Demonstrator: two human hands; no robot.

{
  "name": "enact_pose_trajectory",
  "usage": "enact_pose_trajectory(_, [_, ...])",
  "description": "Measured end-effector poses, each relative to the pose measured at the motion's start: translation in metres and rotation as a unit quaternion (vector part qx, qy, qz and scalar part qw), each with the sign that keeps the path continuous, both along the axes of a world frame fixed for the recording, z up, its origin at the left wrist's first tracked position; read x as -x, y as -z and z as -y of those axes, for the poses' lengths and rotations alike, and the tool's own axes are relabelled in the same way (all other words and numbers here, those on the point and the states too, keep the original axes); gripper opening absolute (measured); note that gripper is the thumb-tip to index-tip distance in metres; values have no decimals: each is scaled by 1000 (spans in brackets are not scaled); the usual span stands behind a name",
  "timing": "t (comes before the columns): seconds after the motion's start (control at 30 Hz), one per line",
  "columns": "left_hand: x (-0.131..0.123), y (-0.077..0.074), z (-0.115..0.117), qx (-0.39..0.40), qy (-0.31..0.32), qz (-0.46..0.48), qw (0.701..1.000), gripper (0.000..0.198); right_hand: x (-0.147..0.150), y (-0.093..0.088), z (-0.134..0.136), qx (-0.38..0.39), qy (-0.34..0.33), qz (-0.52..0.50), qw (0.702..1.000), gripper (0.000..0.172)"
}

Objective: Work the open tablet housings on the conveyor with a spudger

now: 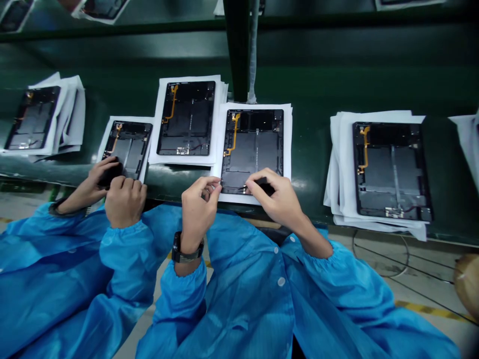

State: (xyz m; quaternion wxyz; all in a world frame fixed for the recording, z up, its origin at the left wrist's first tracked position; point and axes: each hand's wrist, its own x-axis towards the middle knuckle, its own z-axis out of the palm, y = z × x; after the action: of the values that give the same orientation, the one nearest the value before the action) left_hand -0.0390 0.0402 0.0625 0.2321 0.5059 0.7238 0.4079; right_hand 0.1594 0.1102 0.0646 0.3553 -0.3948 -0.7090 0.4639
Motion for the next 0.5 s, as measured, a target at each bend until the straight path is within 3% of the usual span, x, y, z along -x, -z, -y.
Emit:
enact_pose_trajectory(0.3, [-6, 6, -3, 18, -100, 127, 987, 24, 5, 4, -1, 13, -2, -20, 1000, 13])
enact_pose_trajectory(0.5, [1, 8, -2, 41, -113, 171, 978, 30, 2, 6, -2, 4, -16, -41, 999, 13])
